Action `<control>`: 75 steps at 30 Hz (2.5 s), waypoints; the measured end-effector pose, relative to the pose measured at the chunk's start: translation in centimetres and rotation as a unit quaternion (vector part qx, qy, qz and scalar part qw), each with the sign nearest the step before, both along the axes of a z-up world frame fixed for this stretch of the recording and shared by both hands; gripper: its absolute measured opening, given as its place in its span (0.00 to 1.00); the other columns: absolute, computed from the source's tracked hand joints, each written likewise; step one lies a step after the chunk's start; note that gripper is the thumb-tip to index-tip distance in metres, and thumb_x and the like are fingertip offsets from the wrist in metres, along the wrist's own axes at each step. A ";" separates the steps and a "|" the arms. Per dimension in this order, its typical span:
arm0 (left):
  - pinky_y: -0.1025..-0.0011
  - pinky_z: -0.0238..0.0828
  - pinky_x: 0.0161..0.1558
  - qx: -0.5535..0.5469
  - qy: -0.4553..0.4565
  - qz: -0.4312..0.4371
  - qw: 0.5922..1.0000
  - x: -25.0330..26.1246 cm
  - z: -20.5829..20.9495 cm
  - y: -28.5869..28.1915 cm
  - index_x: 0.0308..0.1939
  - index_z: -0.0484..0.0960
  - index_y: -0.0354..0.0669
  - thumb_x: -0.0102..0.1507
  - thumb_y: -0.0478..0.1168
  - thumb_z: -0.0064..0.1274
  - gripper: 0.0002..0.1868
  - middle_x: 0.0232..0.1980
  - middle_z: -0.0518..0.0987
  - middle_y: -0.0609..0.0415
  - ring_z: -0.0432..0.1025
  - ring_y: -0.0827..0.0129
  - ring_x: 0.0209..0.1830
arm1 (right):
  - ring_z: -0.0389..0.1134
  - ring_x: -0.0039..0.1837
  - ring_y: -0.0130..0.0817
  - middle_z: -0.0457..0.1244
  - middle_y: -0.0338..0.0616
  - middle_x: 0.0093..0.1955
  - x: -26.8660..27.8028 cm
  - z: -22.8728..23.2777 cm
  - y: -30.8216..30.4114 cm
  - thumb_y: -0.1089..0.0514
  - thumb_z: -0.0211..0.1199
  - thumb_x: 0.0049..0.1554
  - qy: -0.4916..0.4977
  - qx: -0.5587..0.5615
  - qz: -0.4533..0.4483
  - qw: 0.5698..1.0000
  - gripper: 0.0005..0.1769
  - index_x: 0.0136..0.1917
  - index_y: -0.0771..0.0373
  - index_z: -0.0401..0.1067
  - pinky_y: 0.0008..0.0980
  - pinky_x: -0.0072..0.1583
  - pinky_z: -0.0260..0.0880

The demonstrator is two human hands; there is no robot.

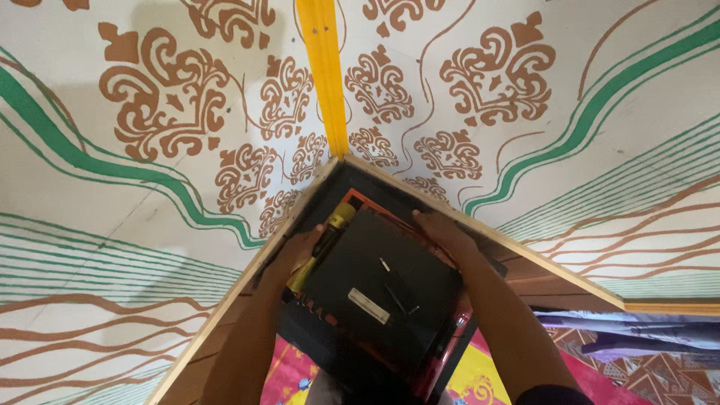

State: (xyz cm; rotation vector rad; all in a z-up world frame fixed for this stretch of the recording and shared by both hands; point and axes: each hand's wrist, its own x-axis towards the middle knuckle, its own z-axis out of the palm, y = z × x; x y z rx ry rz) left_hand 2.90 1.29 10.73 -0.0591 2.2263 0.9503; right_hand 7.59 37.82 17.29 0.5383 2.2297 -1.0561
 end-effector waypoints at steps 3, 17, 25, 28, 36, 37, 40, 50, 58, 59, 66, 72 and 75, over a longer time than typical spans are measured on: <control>0.54 0.57 0.69 0.031 0.039 -0.014 0.999 0.4 0.4 -0.5 0.70 0.73 0.46 0.65 0.74 0.26 0.46 0.70 0.72 0.39 0.64 0.47 0.71 | 0.71 0.41 0.45 0.69 0.57 0.37 -1.0 -2.8 0.4 0.36 0.46 0.66 -0.015 0.012 -0.020 1.000 0.36 0.43 0.71 0.77 0.46 0.47 0.69; 0.53 0.57 0.70 -0.057 0.077 0.054 0.994 -3.3 -8.3 -3.3 0.67 0.72 0.30 0.70 0.69 0.31 0.44 0.71 0.67 0.31 0.61 0.39 0.73 | 0.71 0.47 0.46 0.71 0.57 0.51 -2.2 -6.1 0.3 0.38 0.47 0.65 -0.008 -0.022 -0.046 0.999 0.29 0.56 0.64 0.76 0.45 0.46 0.71; 0.49 0.63 0.64 -0.107 0.078 -0.040 0.990 -3.5 -10.4 -4.9 0.51 0.81 0.28 0.72 0.68 0.28 0.43 0.56 0.78 0.28 0.71 0.35 0.60 | 0.68 0.65 0.47 0.64 0.53 0.70 -4.0 -9.0 0.8 0.35 0.42 0.66 -0.062 0.069 0.042 0.995 0.33 0.70 0.57 0.71 0.49 0.63 0.67; 0.49 0.64 0.63 -0.050 0.219 -0.013 0.974 -2.9 -12.8 -5.6 0.44 0.86 0.31 0.70 0.64 0.32 0.39 0.53 0.79 0.28 0.71 0.34 0.58 | 0.62 0.73 0.51 0.62 0.54 0.74 -4.8 -10.6 2.0 0.35 0.46 0.66 0.057 0.137 0.120 0.982 0.34 0.70 0.60 0.71 0.49 0.72 0.59; 0.44 0.68 0.57 -0.105 0.291 -0.134 0.942 -4.1 -15.2 -5.3 0.43 0.84 0.34 0.74 0.55 0.29 0.32 0.46 0.81 0.29 0.74 0.34 0.50 | 0.67 0.65 0.58 0.66 0.64 0.64 -5.4 -9.7 1.3 0.40 0.52 0.64 0.044 0.106 0.074 0.991 0.29 0.62 0.66 0.73 0.51 0.65 0.64; 0.44 0.69 0.57 -0.141 0.316 -0.177 0.921 -3.1 -15.0 -5.5 0.43 0.84 0.36 0.74 0.52 0.28 0.30 0.45 0.82 0.31 0.76 0.37 0.49 | 0.68 0.64 0.59 0.67 0.65 0.62 -5.2 -9.9 1.2 0.40 0.53 0.64 0.051 0.099 0.071 0.991 0.28 0.61 0.66 0.74 0.51 0.64 0.65; 0.46 0.71 0.56 -0.125 0.249 -0.102 0.955 -2.6 -13.0 -5.7 0.42 0.85 0.36 0.71 0.54 0.34 0.28 0.48 0.81 0.33 0.75 0.37 0.50 | 0.74 0.58 0.61 0.72 0.66 0.56 -3.9 -10.8 0.7 0.41 0.50 0.65 -0.032 0.061 0.033 0.997 0.28 0.55 0.67 0.77 0.54 0.59 0.71; 0.50 0.69 0.62 -0.110 0.160 -0.063 0.979 -0.7 -9.7 -6.3 0.46 0.86 0.37 0.72 0.58 0.37 0.30 0.51 0.82 0.33 0.75 0.40 0.56 | 0.71 0.48 0.50 0.71 0.57 0.48 -4.1 -0.6 -3.3 0.43 0.46 0.69 -0.080 0.052 0.007 0.995 0.28 0.52 0.65 0.79 0.49 0.54 0.70; 0.50 0.72 0.56 -0.085 0.148 -0.069 0.983 -1.6 -11.4 -7.3 0.47 0.86 0.40 0.65 0.54 0.46 0.23 0.51 0.82 0.37 0.76 0.41 0.52 | 0.71 0.56 0.46 0.70 0.53 0.55 -4.7 -7.9 0.6 0.42 0.47 0.67 -0.037 0.076 0.069 0.994 0.26 0.57 0.63 0.77 0.44 0.59 0.70; 0.50 0.72 0.56 -0.085 0.145 -0.067 0.983 -1.9 -12.4 -7.5 0.47 0.86 0.40 0.65 0.54 0.46 0.23 0.51 0.82 0.37 0.76 0.41 0.52 | 0.70 0.57 0.46 0.69 0.53 0.56 -4.6 -8.7 1.1 0.42 0.47 0.67 -0.033 0.076 0.074 0.994 0.26 0.57 0.63 0.76 0.44 0.60 0.69; 0.51 0.74 0.52 -0.103 0.263 -0.144 0.948 -2.5 -15.7 -8.2 0.40 0.85 0.37 0.65 0.49 0.48 0.18 0.44 0.82 0.36 0.76 0.41 0.47 | 0.68 0.61 0.47 0.66 0.54 0.61 -4.4 -11.0 2.4 0.41 0.48 0.67 -0.022 0.080 0.088 0.993 0.26 0.61 0.63 0.73 0.45 0.62 0.68; 0.51 0.73 0.53 -0.090 0.210 -0.063 0.972 -1.7 -13.7 -7.1 0.44 0.83 0.37 0.67 0.51 0.48 0.19 0.47 0.81 0.34 0.76 0.41 0.50 | 0.66 0.64 0.48 0.63 0.54 0.65 -3.7 -12.1 3.6 0.41 0.49 0.66 -0.007 0.090 0.101 0.991 0.26 0.65 0.63 0.70 0.45 0.64 0.67; 0.52 0.71 0.55 -0.023 0.207 -0.056 0.976 -1.6 -9.3 -6.4 0.47 0.83 0.42 0.68 0.52 0.42 0.20 0.51 0.82 0.37 0.75 0.42 0.52 | 0.65 0.66 0.49 0.62 0.54 0.68 -4.7 -13.1 3.9 0.41 0.49 0.66 0.005 0.092 0.112 0.990 0.27 0.66 0.62 0.68 0.45 0.65 0.66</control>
